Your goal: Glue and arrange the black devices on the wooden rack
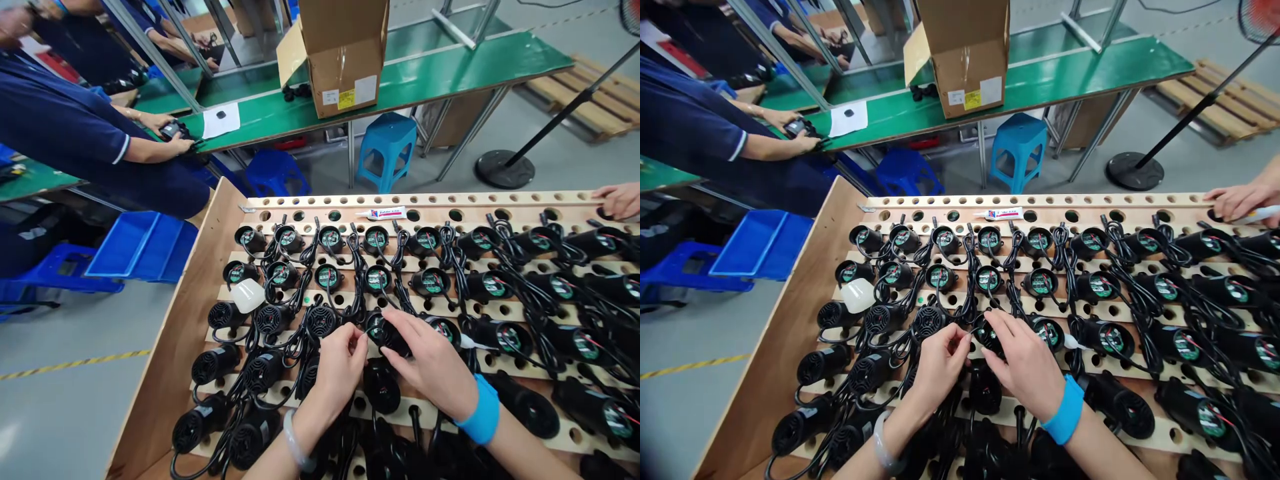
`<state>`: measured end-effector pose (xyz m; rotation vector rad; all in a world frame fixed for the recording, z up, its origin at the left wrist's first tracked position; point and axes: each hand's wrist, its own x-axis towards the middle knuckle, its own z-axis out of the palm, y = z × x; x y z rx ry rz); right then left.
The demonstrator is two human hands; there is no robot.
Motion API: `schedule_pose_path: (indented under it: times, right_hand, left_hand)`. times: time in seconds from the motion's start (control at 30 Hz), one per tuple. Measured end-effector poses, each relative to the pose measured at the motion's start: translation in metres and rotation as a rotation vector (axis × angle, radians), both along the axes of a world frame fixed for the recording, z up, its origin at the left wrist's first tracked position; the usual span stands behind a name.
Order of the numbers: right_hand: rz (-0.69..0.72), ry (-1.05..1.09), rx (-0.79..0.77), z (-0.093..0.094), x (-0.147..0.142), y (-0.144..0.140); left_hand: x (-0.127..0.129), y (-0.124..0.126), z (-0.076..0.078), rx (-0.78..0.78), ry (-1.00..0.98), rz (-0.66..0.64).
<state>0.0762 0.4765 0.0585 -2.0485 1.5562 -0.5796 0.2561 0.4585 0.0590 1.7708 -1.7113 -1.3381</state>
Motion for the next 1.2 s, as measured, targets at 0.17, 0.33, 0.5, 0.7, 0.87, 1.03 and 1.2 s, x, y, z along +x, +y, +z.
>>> schedule_pose_path:
  times: [0.17,0.33,0.5,0.7,0.87,1.03,1.2]
  right_hand:
    - [0.04,0.359,-0.251,-0.001,0.007,0.004]
    - [0.049,0.399,-0.25,0.0,0.016,0.0]
    - [0.06,0.408,-0.247,-0.002,0.015,-0.002]
    - [0.077,0.418,-0.248,-0.002,0.013,-0.002]
    - [0.094,0.408,-0.26,-0.005,0.012,-0.003]
    - [0.119,0.408,-0.287,-0.007,0.011,-0.003]
    - [0.147,0.427,-0.29,-0.009,0.011,-0.004]
  left_hand:
    - [-0.003,-0.001,-0.001,-0.224,-0.207,-0.136]
    - [-0.001,0.0,-0.003,-0.248,-0.266,-0.189]
    - [-0.001,0.0,-0.002,-0.228,-0.268,-0.19]
    - [-0.002,0.0,-0.002,-0.247,-0.285,-0.2]
    - [-0.002,0.0,-0.002,-0.256,-0.295,-0.219]
    - [-0.002,0.0,-0.001,-0.262,-0.29,-0.216]
    - [-0.002,0.0,-0.001,-0.246,-0.29,-0.216]
